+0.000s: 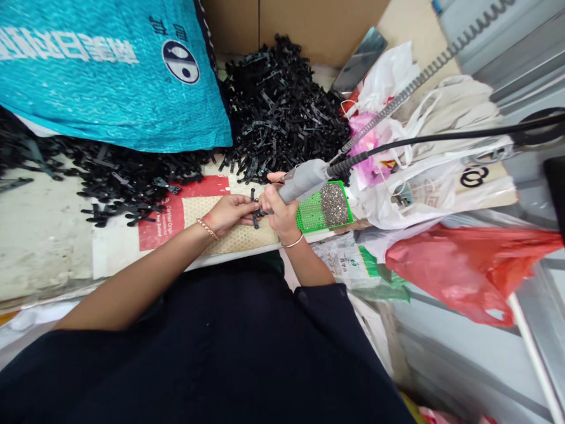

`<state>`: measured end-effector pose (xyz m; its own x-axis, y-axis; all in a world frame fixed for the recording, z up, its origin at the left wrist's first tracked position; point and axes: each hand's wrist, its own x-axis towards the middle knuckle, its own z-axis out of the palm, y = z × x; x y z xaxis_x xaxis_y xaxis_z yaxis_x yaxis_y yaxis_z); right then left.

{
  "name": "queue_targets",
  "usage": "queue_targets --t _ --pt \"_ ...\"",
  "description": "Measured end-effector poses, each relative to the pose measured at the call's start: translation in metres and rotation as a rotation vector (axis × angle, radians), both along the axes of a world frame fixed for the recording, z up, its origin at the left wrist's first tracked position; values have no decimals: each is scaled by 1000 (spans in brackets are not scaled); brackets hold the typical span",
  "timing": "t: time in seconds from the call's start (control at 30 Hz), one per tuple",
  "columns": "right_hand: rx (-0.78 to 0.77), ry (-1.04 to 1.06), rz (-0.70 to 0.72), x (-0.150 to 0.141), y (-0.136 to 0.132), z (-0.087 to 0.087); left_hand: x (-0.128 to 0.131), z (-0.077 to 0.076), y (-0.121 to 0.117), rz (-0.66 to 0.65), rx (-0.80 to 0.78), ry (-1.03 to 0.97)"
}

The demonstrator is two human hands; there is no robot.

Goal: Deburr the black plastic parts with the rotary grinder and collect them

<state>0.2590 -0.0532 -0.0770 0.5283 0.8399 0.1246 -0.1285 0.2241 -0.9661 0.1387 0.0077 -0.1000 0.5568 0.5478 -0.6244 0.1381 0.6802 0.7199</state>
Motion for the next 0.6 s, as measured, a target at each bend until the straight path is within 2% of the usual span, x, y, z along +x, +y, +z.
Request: queue_targets --t 0.6 --pt "19 54 1 -1 -1 1 0 1 0 -3 0 5"
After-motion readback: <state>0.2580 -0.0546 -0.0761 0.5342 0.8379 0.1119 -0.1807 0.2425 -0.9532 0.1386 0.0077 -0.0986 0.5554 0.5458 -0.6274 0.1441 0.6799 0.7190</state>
